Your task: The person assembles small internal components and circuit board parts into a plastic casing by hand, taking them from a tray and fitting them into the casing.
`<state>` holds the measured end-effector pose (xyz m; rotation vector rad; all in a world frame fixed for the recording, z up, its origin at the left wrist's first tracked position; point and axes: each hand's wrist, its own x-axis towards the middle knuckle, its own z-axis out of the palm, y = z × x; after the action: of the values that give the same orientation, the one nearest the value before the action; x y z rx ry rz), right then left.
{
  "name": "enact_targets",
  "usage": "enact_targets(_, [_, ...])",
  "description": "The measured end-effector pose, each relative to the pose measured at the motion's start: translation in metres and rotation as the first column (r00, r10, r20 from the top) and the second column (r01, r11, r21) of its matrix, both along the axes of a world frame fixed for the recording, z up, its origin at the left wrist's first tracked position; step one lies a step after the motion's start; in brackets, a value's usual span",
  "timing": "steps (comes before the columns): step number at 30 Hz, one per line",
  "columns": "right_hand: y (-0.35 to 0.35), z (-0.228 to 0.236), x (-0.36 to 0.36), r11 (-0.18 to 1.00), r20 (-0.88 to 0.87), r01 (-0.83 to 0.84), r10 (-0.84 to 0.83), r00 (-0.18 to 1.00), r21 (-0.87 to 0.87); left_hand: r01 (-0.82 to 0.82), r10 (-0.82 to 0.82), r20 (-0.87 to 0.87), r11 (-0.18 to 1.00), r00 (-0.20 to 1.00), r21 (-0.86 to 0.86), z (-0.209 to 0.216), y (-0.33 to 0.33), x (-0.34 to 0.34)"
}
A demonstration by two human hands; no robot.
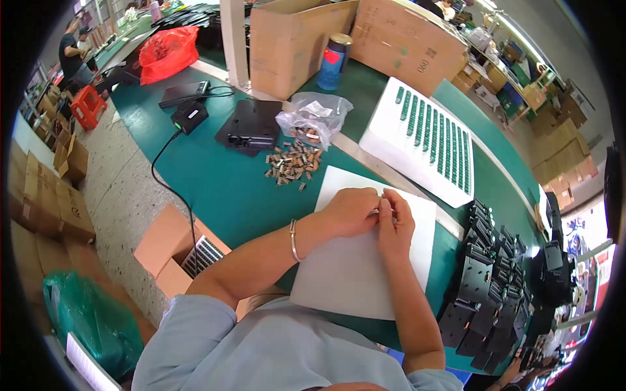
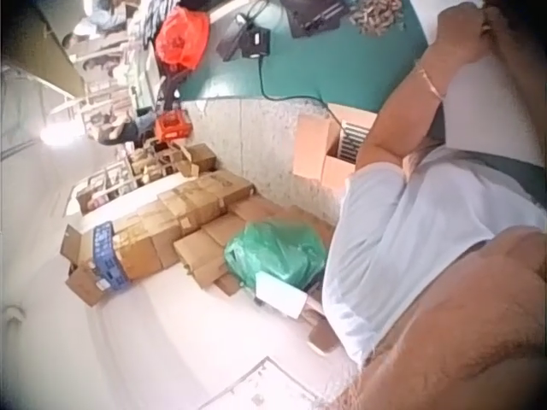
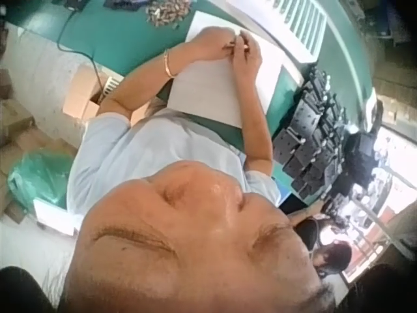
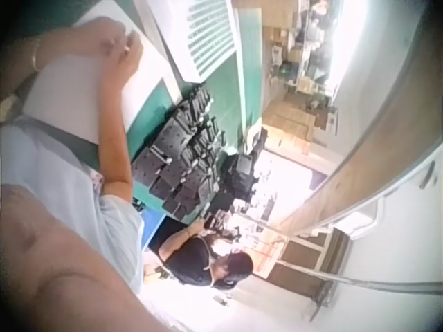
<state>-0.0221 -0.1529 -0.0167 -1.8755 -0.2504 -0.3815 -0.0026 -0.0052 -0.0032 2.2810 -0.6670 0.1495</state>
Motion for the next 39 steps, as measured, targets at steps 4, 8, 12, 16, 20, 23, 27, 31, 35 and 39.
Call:
enact_targets(4, [0.0, 0.001, 0.001, 1.0, -0.031, -0.01, 0.011, 0.999, 0.027, 0.011, -0.011, 0.022, 0.999, 1.0, -0.03, 0.002, 0.001, -0.001])
enact_targets(8, [-0.002, 0.001, 0.001, 1.0, -0.047, -0.005, 0.006, 0.999, 0.019, 0.02, -0.02, 0.013, 1.0, 1.0, -0.008, 0.003, -0.001, 0.0])
enact_targets(12, [0.0, 0.005, 0.0, 1.0, -0.045, 0.002, -0.003, 0.999, -0.016, 0.007, -0.007, 0.037, 1.0, 0.999, -0.007, -0.002, 0.0, 0.0])
enact_targets(16, [-0.006, -0.002, 0.001, 0.999, -0.072, 0.002, 0.001, 0.997, 0.043, 0.014, -0.011, 0.073, 0.999, 0.997, -0.051, -0.005, -0.003, 0.001])
enact_targets(20, [-0.005, 0.009, 0.001, 0.995, -0.06, 0.026, -0.02, 0.998, 0.1, 0.036, -0.034, 0.059, 0.999, 0.998, -0.027, 0.0, 0.0, -0.001])
enact_targets(23, [-0.005, 0.025, -0.004, 0.991, -0.057, 0.049, -0.042, 0.997, 0.121, 0.052, -0.052, 0.048, 0.999, 0.998, -0.008, -0.001, -0.003, -0.001])
enact_targets(27, [0.01, 0.062, -0.016, 0.995, -0.06, 0.017, -0.012, 0.998, 0.096, 0.062, -0.061, -0.008, 0.997, 0.998, 0.054, -0.003, -0.006, -0.004])
enact_targets(31, [0.022, 0.104, -0.019, 0.761, 0.039, -0.298, 0.39, 0.92, -0.576, 0.07, -0.054, 0.056, 0.937, 0.997, -0.341, -0.038, -0.015, 0.002])
enact_targets(35, [0.033, 0.118, -0.017, 0.71, -0.018, -0.39, 0.47, 0.883, -0.587, 0.052, 0.045, 0.288, 0.945, 0.957, -0.323, -0.035, -0.019, 0.003])
enact_targets(39, [0.012, 0.113, 0.005, 0.696, -0.048, -0.327, 0.388, 0.92, -0.639, -0.009, 0.03, 0.088, 0.973, 0.996, -0.231, -0.013, -0.009, -0.007])
